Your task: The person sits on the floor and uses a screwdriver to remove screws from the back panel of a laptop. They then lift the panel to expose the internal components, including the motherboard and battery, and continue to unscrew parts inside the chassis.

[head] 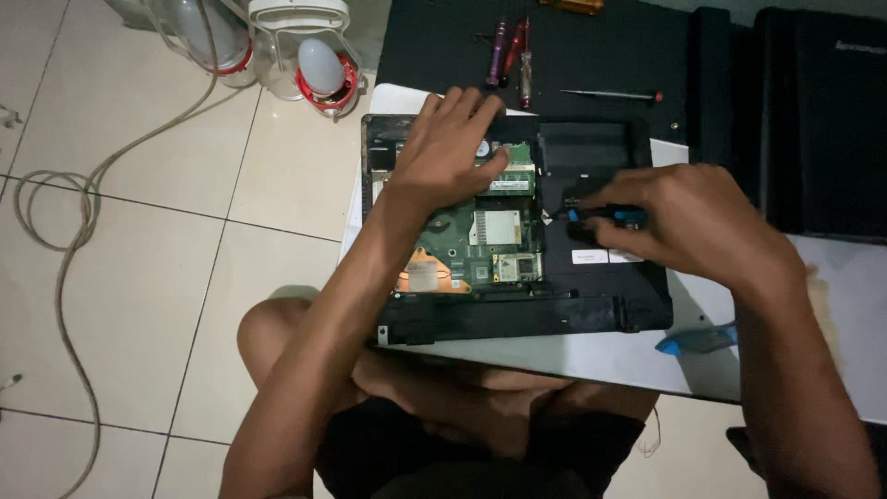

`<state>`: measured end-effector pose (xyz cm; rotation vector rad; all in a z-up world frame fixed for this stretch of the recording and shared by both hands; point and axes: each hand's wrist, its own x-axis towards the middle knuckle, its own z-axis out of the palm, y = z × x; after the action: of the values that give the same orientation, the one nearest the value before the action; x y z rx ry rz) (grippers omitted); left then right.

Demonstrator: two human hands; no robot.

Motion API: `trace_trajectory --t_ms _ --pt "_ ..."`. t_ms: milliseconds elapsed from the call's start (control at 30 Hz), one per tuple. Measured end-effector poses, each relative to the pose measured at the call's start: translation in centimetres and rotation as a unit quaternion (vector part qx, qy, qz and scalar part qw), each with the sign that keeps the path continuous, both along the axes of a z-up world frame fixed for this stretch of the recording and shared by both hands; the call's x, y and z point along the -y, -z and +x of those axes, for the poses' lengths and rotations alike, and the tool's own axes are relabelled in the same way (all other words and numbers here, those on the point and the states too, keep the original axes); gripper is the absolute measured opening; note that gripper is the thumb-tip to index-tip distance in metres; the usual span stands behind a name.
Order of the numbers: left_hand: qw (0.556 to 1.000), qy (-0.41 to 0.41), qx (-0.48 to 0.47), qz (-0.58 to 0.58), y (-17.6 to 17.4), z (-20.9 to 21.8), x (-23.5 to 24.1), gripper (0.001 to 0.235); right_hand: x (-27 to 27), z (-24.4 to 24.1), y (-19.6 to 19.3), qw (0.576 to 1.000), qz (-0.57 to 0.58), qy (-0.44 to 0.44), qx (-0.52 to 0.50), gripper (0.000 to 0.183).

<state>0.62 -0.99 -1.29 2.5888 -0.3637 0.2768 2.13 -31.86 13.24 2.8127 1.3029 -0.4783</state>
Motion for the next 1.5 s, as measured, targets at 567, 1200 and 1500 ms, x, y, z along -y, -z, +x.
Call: trace_trajectory --t_ms 567,1200,1500 --pt "0.996 0.067 -0.047 0.022 -1.2 -0.4 0.7 0.060 -4.8 -1.4 -2.2 0.987 -0.159 -0.007 0.023 0.034" --pt "0.979 0.131 -0.008 -0.156 0.7 -4.1 4.5 0.035 -8.9 -3.4 -7.3 0.993 -0.065 0.041 -0.092 0.045" --pt "0.972 0.139 0.029 -0.189 2.1 -3.7 3.9 0.021 -8.5 -3.2 -4.7 0.964 -0.192 -0.061 0.176 0.043"
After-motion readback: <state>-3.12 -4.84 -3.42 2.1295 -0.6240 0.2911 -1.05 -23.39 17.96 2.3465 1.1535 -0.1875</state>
